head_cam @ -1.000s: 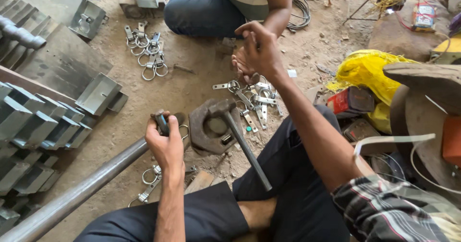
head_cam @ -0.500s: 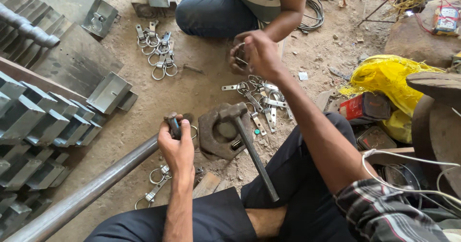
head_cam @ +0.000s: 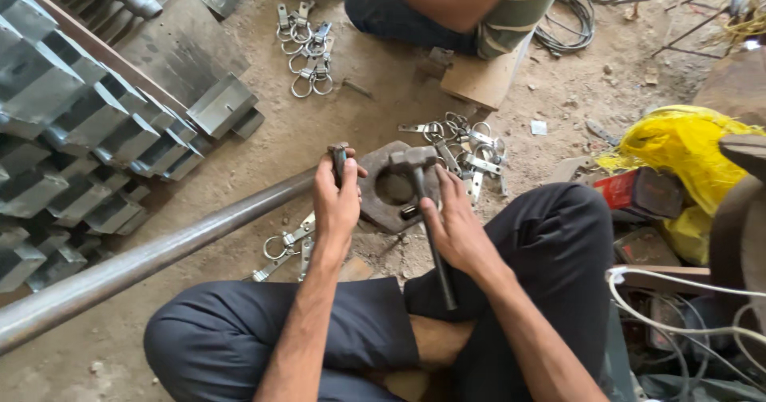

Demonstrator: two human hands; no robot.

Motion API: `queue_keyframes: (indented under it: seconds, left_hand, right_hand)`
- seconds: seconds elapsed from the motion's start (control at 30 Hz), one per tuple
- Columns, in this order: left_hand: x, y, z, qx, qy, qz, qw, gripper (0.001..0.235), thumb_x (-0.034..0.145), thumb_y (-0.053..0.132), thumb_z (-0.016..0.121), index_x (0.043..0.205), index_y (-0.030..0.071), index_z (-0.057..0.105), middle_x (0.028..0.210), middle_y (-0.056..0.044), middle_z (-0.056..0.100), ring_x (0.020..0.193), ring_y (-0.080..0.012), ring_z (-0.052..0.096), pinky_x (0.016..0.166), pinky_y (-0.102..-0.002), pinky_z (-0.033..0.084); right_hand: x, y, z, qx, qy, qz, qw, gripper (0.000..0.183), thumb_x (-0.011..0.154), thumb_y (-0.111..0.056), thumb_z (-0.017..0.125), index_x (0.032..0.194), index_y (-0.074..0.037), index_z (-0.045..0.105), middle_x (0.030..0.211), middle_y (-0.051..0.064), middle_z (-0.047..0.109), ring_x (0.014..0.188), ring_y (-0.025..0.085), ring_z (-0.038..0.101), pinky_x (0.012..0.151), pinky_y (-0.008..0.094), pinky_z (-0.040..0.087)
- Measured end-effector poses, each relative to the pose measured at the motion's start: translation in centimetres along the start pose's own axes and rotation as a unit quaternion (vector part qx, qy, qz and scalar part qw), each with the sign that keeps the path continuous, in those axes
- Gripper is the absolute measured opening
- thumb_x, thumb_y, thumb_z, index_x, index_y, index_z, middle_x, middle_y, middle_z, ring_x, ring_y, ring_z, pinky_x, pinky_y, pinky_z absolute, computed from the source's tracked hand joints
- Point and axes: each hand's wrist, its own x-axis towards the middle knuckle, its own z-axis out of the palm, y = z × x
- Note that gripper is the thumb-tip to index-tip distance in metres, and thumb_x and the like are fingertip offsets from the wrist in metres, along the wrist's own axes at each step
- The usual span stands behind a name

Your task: The person sits on the ground and uses a hammer against a metal block to shape small metal components. They handle metal rods and various small clips throughout the process.

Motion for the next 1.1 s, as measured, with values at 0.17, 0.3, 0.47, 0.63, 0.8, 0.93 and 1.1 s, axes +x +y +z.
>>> queue_keyframes:
  seconds: [0.17, 0.3, 0.47, 0.63, 0.8, 0.93, 1.1]
  left_hand:
    - [-1.5, -0.3, -0.5, 0.059, -0.009, 0.042, 0.997, 0.020, 0.103, 0.017, 0.058, 0.117, 0.003, 0.063, 0.085, -0.001, 0.067, 0.060, -0.0039, 0.051, 0.052, -0.022, 0.044]
    - [-2.0, -1.6, -0.6, 0.061, 0.025, -0.002, 0.998, 0.020, 0.101, 0.017, 0.059, 0.116, 0.005, 0.065, 0.084, 0.000, 0.067, 0.058, -0.0044, 0.053, 0.050, -0.022, 0.045]
    - [-1.2, -2.1, -0.5, -0.008, 0.017, -0.014, 1.000, 0.018, 0.103, 0.017, 0.060, 0.114, 0.005, 0.064, 0.080, 0.000, 0.064, 0.057, -0.0037, 0.051, 0.049, -0.021, 0.043]
    - [-1.5, -2.6, 0.5, -0.117, -0.001, -0.016, 0.993, 0.025, 0.100, 0.014, 0.060, 0.124, 0.008, 0.065, 0.090, 0.004, 0.057, 0.064, -0.0046, 0.053, 0.056, -0.022, 0.046]
    - [-2.0, -1.8, 1.2, -0.302, -0.124, -0.056, 0.944, 0.030, 0.103, 0.013, 0.061, 0.133, 0.011, 0.062, 0.108, 0.002, 0.064, 0.079, -0.0083, 0.059, 0.073, -0.027, 0.054]
    - [-2.4, -2.4, 1.3, -0.258, -0.146, 0.036, 0.954, 0.037, 0.103, 0.009, 0.070, 0.140, 0.007, 0.065, 0.120, -0.001, 0.070, 0.093, -0.0103, 0.063, 0.088, -0.029, 0.055]
    - [-1.7, -3.7, 1.5, -0.240, -0.106, 0.052, 0.964, 0.039, 0.096, 0.005, 0.076, 0.134, 0.007, 0.068, 0.124, -0.005, 0.074, 0.101, -0.0117, 0.070, 0.094, -0.030, 0.059]
  right_hand:
    - [1.0, 0.6, 1.1, -0.024, -0.057, 0.030, 0.998, 0.057, 0.105, -0.029, 0.054, 0.149, 0.004, 0.036, 0.158, 0.032, 0.026, 0.136, 0.048, 0.046, 0.112, 0.049, 0.042]
    - [0.6, 1.2, 1.2, -0.008, -0.051, 0.026, 0.998, 0.060, 0.099, -0.027, 0.061, 0.148, 0.001, 0.038, 0.156, 0.032, 0.025, 0.131, 0.048, 0.049, 0.110, 0.049, 0.044]
    - [1.0, 1.5, 1.2, -0.014, -0.030, 0.072, 0.997, 0.054, 0.096, -0.031, 0.068, 0.140, -0.004, 0.055, 0.128, 0.030, 0.045, 0.110, 0.041, 0.059, 0.097, 0.045, 0.050]
    - [2.8, 0.8, 1.9, -0.039, 0.014, 0.201, 0.979, 0.037, 0.097, -0.039, 0.069, 0.103, -0.003, 0.071, 0.092, 0.023, 0.067, 0.083, 0.037, 0.066, 0.079, 0.048, 0.054]
    - [3.9, 2.1, 0.8, -0.102, -0.073, 0.120, 0.985, 0.043, 0.099, -0.040, 0.062, 0.105, 0.002, 0.068, 0.086, 0.022, 0.071, 0.080, 0.039, 0.072, 0.076, 0.050, 0.056]
    - [3.6, 3.2, 0.5, -0.121, -0.076, 0.096, 0.985, 0.040, 0.103, -0.035, 0.059, 0.107, 0.005, 0.066, 0.088, 0.028, 0.070, 0.085, 0.045, 0.070, 0.077, 0.053, 0.053]
    - [3.4, 1.9, -0.6, -0.059, -0.061, 0.135, 0.987, 0.038, 0.102, -0.032, 0.061, 0.111, 0.004, 0.066, 0.086, 0.027, 0.073, 0.077, 0.039, 0.072, 0.072, 0.049, 0.055]
